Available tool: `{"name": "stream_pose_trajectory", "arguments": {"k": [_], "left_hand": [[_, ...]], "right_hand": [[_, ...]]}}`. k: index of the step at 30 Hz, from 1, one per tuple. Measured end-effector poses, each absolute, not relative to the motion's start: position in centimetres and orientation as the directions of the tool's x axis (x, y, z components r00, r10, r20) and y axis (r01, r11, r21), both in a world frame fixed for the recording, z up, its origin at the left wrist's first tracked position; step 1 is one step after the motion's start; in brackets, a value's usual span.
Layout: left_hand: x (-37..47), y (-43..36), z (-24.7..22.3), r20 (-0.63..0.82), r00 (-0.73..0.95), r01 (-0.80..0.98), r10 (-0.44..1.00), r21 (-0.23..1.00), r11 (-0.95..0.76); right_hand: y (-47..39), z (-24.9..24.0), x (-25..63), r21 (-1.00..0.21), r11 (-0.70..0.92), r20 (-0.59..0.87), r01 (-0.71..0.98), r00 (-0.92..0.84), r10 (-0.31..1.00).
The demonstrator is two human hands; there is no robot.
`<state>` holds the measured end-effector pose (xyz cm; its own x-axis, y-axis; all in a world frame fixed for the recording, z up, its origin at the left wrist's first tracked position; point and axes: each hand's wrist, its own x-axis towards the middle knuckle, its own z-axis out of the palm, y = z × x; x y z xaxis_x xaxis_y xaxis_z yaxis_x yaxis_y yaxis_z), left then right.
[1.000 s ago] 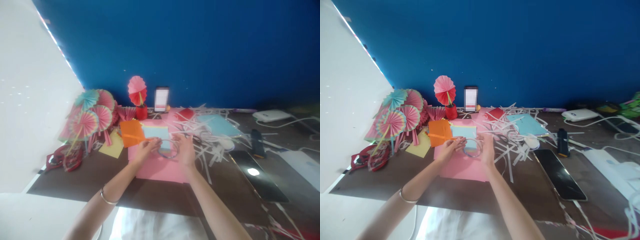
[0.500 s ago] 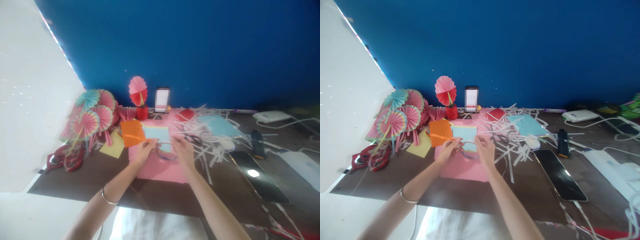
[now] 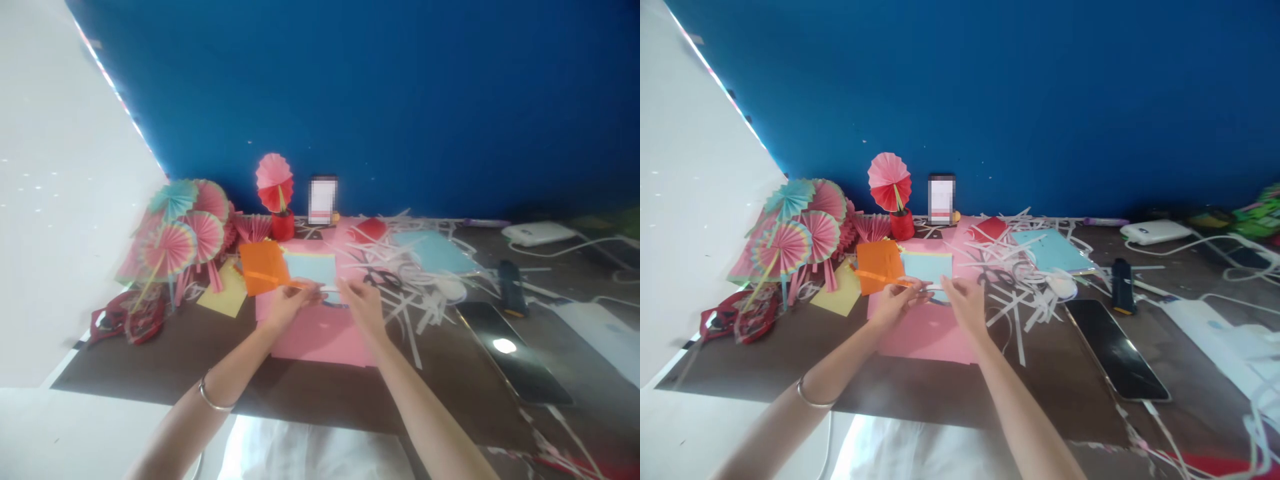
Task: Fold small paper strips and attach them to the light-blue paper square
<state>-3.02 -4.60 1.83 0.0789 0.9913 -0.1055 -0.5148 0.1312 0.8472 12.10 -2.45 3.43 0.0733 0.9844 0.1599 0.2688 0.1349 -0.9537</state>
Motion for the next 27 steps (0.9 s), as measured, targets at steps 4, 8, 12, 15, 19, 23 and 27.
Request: {"name": "stream_pose_trajectory", "arguments": {"k": [4, 8, 12, 15, 19, 23, 27], "left_hand": [[-3.1, -4.4, 1.6, -0.087, 0.098, -0.477, 0.991, 0.87, 0.124], [-3.2, -4.1, 1.6, -0.095, 0.072, -0.475, 0.993, 0.872, 0.117], [-3.5, -3.8, 1.2, -0.081, 0.057, -0.402, 0.995, 0.91, 0.097], [-3.6, -3.7, 0.9, -0.106, 0.057, -0.284, 0.993, 0.952, 0.118], [-3.5, -4.1, 0.8, -0.105, 0.095, -0.063, 0.99, 0.992, 0.111], [-3.4, -4.7, 0.6, -0.095, 0.311, -0.019, 0.946, 0.994, 0.106], [-3.3, -4.8, 0.3, -0.059, 0.488, -0.043, 0.871, 0.995, 0.091]], "right_hand": [[-2.6, 2.9, 12.1, -0.884, 0.206, 0.217, 0.419, -0.023, 0.976], [-2.7, 2.6, 12.1, -0.697, 0.422, 0.423, 0.579, -0.144, 0.895], [-1.9, 2.3, 13.3, -0.385, 0.425, 0.677, 0.819, -0.062, 0.733], [-0.5, 1.5, 15.0, -0.324, 0.266, 0.699, 0.908, 0.041, 0.714], [0.9, 0.4, 16.3, -0.399, 0.164, 0.671, 0.902, 0.165, 0.723], [0.3, 0.5, 14.8, -0.66, 0.444, 0.551, 0.606, -0.012, 0.835], [-1.0, 0.9, 12.7, -0.895, 0.346, 0.27, 0.28, -0.276, 0.922]]}}
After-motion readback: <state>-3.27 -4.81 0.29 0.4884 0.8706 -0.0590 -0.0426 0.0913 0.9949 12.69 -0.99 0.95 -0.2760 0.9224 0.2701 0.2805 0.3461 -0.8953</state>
